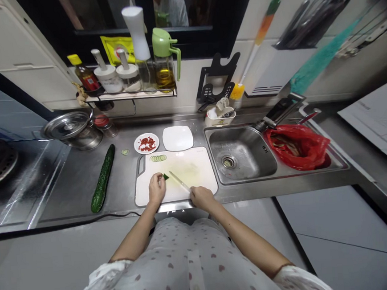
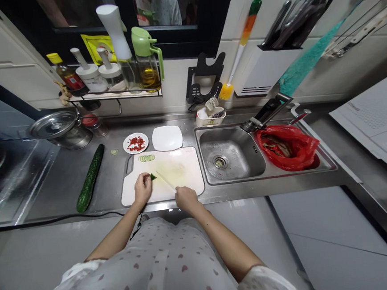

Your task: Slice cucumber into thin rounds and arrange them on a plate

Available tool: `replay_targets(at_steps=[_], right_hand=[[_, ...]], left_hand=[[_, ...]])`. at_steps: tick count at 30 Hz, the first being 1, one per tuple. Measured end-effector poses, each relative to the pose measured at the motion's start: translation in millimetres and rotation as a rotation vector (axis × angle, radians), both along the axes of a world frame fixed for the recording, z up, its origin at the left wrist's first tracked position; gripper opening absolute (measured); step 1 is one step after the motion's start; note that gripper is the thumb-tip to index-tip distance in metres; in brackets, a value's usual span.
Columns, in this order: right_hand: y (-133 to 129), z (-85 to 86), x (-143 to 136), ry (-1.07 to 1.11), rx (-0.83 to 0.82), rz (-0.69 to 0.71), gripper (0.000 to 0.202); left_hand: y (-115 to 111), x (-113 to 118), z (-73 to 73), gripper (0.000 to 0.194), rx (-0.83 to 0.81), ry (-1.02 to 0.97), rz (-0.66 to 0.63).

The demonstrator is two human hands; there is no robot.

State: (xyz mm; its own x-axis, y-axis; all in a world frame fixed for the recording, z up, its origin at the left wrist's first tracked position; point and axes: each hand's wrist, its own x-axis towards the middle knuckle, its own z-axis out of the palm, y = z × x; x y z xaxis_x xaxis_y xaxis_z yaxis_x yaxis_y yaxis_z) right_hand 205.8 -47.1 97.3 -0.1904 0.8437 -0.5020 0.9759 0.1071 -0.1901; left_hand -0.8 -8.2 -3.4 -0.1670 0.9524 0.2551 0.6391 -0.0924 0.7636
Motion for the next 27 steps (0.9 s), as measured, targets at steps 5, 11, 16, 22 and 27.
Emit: replay_targets(at_steps=[5, 11, 16, 22, 27], right_hand=[[-4, 6.4, 3, -0.003, 0.066, -0.076, 0.034], [-3, 10.7, 1, -0.037, 0.161, -0.051, 0.037], [-1, 9.4, 3, -0.087, 0.248, 0.03, 0.047], [0, 13.6, 10, -0.08, 0.245, 0.086, 0.053], [-2, 15.5, 15, -0.087, 0.216, 0.076, 0.052]], left_hand=[[1, -2, -0.1, 0.018, -0.018, -0.046, 0.059], [5, -2, 8.6, 0.025, -0.011, -0.176, 0.197], [13, 8, 40.1, 0.026, 0.085, 0.056, -0.013], [24, 33, 74.0, 0.025, -0.019, 0.313, -0.341], [31, 43, 78.9, 0.02, -0.062, 0.329, -0.442]])
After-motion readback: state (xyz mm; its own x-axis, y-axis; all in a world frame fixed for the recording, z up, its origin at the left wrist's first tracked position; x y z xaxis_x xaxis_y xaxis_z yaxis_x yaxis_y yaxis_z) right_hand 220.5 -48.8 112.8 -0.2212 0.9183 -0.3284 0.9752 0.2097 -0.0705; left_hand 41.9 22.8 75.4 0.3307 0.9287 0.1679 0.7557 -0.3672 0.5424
